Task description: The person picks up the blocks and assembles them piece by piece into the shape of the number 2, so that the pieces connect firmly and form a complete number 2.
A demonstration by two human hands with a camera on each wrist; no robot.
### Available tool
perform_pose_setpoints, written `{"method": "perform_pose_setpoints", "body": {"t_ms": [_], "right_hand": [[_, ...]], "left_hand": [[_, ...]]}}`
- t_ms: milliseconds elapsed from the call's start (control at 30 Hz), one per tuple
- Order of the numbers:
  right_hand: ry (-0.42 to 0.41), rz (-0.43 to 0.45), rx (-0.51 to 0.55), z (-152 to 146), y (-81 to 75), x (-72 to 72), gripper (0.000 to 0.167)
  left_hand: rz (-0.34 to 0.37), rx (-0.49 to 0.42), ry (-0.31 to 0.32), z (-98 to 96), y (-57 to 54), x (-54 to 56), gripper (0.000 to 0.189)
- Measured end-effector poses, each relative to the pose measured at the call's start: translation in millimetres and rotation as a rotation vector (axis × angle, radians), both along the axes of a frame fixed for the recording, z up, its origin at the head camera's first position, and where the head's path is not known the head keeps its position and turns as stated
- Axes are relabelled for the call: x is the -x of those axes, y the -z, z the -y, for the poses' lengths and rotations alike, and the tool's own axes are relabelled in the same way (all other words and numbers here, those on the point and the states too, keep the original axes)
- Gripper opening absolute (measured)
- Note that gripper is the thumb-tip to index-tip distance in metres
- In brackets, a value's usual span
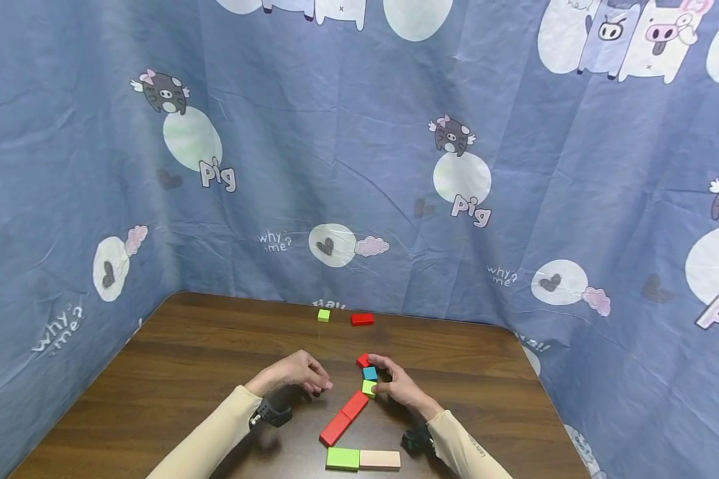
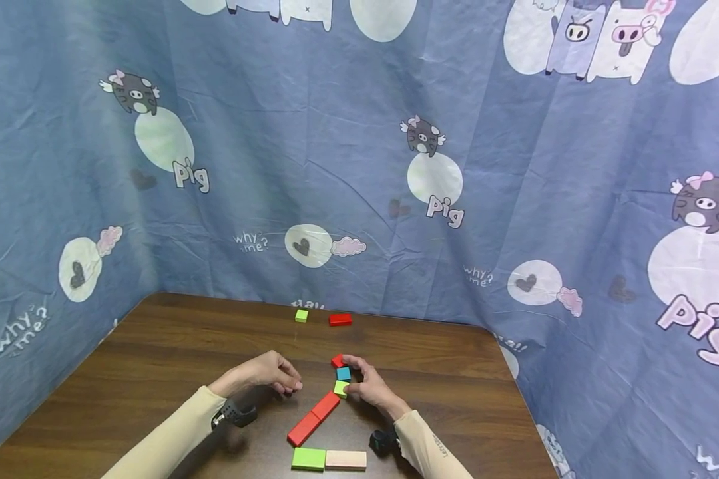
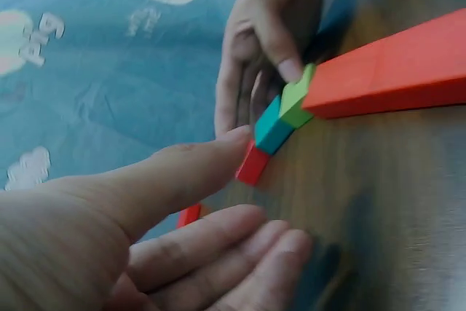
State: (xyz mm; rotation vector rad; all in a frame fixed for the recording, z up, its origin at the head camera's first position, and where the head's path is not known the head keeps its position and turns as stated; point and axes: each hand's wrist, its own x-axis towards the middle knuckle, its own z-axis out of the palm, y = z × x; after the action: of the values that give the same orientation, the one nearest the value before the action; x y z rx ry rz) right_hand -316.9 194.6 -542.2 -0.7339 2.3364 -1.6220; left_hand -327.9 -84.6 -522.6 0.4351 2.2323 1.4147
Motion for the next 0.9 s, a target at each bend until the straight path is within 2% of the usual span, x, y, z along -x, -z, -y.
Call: {"method": "perform_pose_setpoints", "body": {"t_ms": [200, 333, 500, 633, 900], "right_hand": [[-0.004, 0.005, -0.002, 0.1, 0.7, -0.7, 0.065], [0.003, -0.004, -0.017, 0.4, 0.2, -1.7, 0.064], [0.027, 0.004, -0.03, 0.9, -0.9, -3.0, 0.063], [0.027, 0.005, -0.038, 1.4, -1.2, -2.1, 0.064], [0.014, 0.012, -0.031, -0.2, 1.2, -0.6, 0.065]], "left_hand": [[0.028, -0.144, -0.093, -6.4, 15.8, 38.2, 0.037], [-0.005, -0.179, -0.205, -17.2, 27.0, 60.7, 0.037], [-0.1, -0.129, -0.334, -31.9, 32.1, 80.4, 0.034], [-0.178, -0.094, -0.395, -38.7, 32.3, 91.8, 0.034], [-0.29, -0.008, -0.431, -46.7, 32.5, 114.3, 0.033]]}}
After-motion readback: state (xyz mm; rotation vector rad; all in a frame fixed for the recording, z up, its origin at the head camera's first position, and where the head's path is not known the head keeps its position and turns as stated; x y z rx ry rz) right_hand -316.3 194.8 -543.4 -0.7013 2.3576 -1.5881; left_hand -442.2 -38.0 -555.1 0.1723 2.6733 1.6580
